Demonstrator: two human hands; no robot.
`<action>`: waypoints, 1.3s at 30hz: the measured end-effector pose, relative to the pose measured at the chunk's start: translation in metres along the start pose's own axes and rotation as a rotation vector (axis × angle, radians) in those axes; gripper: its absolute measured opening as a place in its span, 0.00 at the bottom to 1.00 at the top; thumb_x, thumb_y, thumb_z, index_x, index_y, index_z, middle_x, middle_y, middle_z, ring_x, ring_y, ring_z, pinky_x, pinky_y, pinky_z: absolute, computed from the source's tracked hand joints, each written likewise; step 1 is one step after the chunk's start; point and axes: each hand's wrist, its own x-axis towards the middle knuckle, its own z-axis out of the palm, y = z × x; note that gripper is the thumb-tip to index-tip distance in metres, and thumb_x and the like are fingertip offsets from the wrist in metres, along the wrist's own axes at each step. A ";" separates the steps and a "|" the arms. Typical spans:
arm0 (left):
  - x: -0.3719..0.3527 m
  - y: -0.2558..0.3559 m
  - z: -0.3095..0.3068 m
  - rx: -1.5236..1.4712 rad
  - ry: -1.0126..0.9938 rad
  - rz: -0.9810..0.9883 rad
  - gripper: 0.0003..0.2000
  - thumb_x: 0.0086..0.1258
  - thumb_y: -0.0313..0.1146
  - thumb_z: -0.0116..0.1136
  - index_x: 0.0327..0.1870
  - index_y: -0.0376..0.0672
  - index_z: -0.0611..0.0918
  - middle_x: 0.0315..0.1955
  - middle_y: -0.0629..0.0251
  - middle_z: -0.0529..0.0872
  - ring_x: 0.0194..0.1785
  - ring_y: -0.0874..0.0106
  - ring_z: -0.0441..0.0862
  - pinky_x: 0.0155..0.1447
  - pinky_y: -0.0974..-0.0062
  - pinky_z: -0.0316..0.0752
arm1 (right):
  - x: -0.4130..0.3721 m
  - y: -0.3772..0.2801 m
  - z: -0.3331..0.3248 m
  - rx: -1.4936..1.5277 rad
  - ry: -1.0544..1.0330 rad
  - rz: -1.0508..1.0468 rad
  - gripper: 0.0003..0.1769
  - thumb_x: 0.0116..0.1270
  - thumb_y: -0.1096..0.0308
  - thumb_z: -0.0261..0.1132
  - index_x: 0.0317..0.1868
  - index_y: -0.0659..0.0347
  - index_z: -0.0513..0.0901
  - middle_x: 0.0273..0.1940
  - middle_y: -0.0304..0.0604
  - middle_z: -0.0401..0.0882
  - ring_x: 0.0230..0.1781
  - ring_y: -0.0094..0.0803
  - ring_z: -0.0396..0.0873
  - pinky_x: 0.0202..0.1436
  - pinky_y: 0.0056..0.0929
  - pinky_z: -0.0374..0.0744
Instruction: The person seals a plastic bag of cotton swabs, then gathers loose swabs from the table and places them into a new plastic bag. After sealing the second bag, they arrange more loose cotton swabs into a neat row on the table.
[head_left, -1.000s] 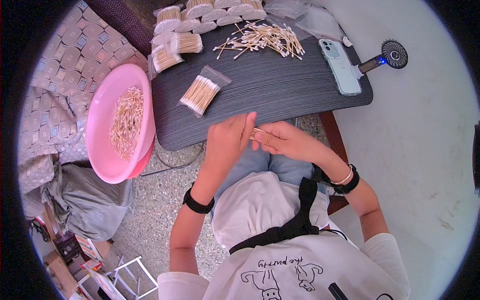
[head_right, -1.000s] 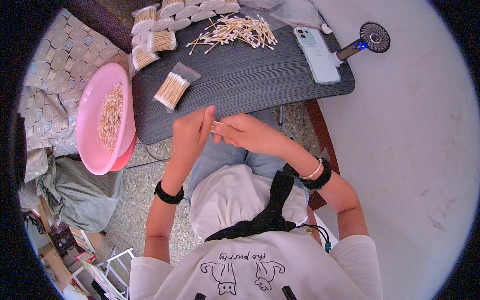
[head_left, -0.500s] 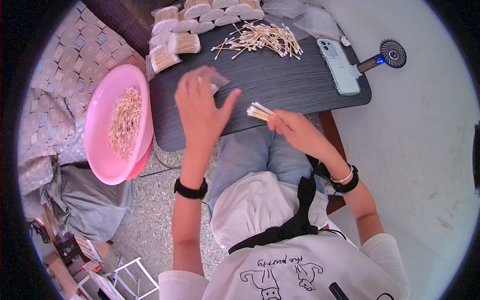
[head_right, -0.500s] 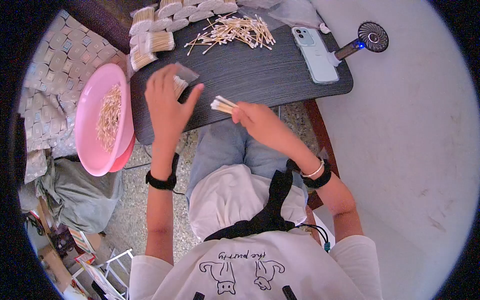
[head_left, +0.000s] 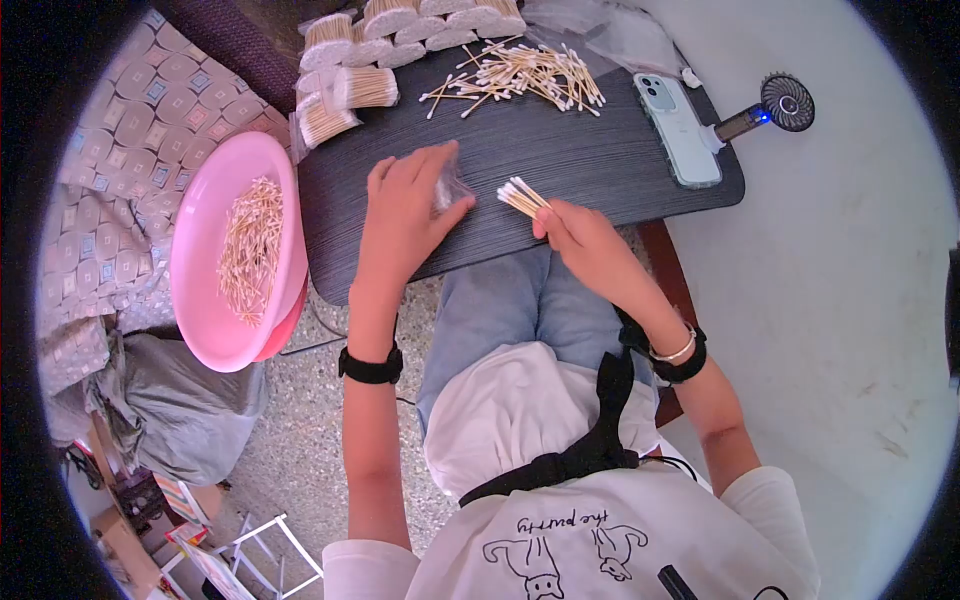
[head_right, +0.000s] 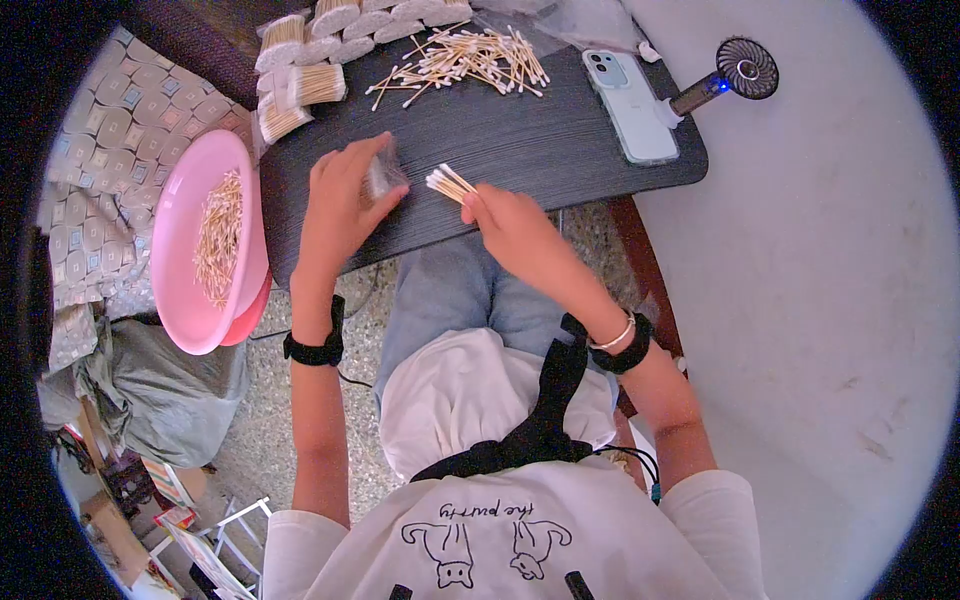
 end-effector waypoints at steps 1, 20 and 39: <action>-0.002 0.002 -0.002 -0.044 -0.018 0.035 0.27 0.56 0.38 0.66 0.58 0.45 0.74 0.52 0.59 0.79 0.59 0.59 0.73 0.66 0.58 0.59 | 0.003 -0.002 0.003 0.015 0.000 0.012 0.15 0.73 0.65 0.50 0.32 0.66 0.76 0.27 0.57 0.78 0.30 0.54 0.78 0.34 0.44 0.73; -0.067 0.046 0.023 0.139 0.246 -0.206 0.07 0.57 0.32 0.66 0.35 0.43 0.83 0.32 0.68 0.75 0.37 0.69 0.73 0.41 0.65 0.64 | -0.018 -0.010 0.008 -0.025 -0.112 0.095 0.14 0.71 0.64 0.50 0.34 0.64 0.76 0.29 0.57 0.79 0.32 0.54 0.78 0.36 0.46 0.74; -0.065 0.049 0.026 -0.211 0.354 -0.216 0.07 0.70 0.24 0.49 0.46 0.33 0.73 0.58 0.49 0.74 0.64 0.53 0.69 0.67 0.58 0.60 | -0.025 -0.020 0.042 0.321 -0.173 0.137 0.19 0.76 0.57 0.47 0.34 0.63 0.74 0.22 0.33 0.65 0.23 0.19 0.63 0.28 0.22 0.66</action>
